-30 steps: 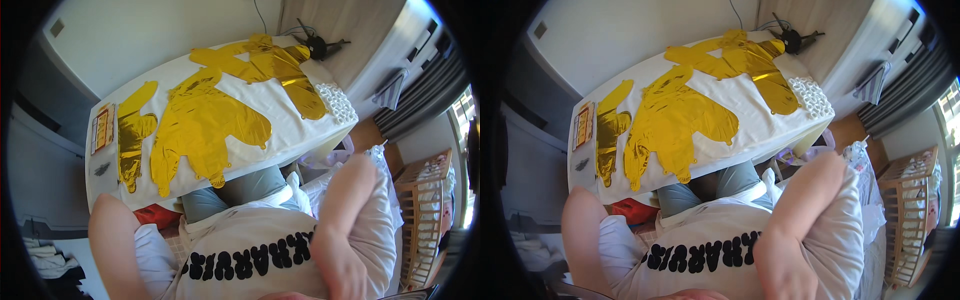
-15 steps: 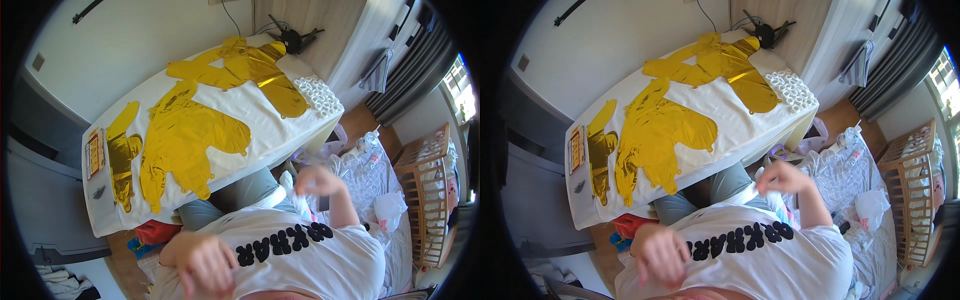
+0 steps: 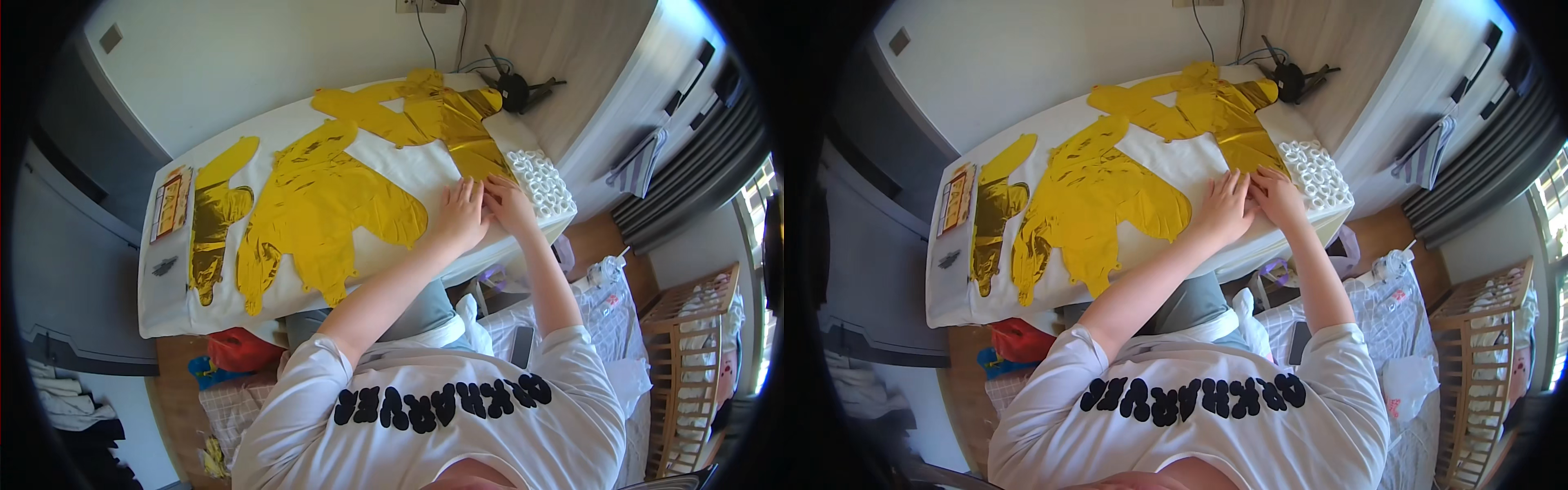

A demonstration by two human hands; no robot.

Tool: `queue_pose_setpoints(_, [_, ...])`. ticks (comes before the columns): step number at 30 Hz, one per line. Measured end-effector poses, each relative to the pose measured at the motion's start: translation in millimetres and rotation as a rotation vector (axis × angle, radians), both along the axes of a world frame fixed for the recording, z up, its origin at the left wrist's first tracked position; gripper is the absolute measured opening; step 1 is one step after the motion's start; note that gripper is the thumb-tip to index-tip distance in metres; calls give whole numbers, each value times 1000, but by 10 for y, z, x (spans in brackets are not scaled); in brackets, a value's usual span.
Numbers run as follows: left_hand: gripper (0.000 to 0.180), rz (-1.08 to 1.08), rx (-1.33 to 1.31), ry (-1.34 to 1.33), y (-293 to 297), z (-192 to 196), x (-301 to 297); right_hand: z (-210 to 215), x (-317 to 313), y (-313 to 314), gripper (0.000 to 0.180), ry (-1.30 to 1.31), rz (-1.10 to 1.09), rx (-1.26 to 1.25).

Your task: The person takes off their glasses, then flattens and folds a foil balloon by hand on the table.

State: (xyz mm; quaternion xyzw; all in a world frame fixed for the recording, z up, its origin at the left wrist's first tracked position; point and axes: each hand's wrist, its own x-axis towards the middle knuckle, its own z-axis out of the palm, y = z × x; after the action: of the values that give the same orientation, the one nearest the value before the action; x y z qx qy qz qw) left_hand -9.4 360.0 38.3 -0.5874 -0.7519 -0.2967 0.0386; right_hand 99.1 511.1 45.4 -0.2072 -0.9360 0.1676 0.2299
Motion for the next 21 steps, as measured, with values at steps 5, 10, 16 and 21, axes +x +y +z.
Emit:
queue_pose_setpoints(5, [76,43,-12,87,35,-36,61,-35,0,98,29,32,-18,-13])
queue_pose_setpoints(10, [75,40,-83,74,12,-25,28,291,-108,16,25,-4,-248,-213])
queue_pose_setpoints(16, [75,15,-125,99,29,6,66,334,-189,424,27,-15,-231,-289])
queue_pose_setpoints(21, [75,17,20,172,17,-17,97,343,-196,532,28,-145,-52,-391])
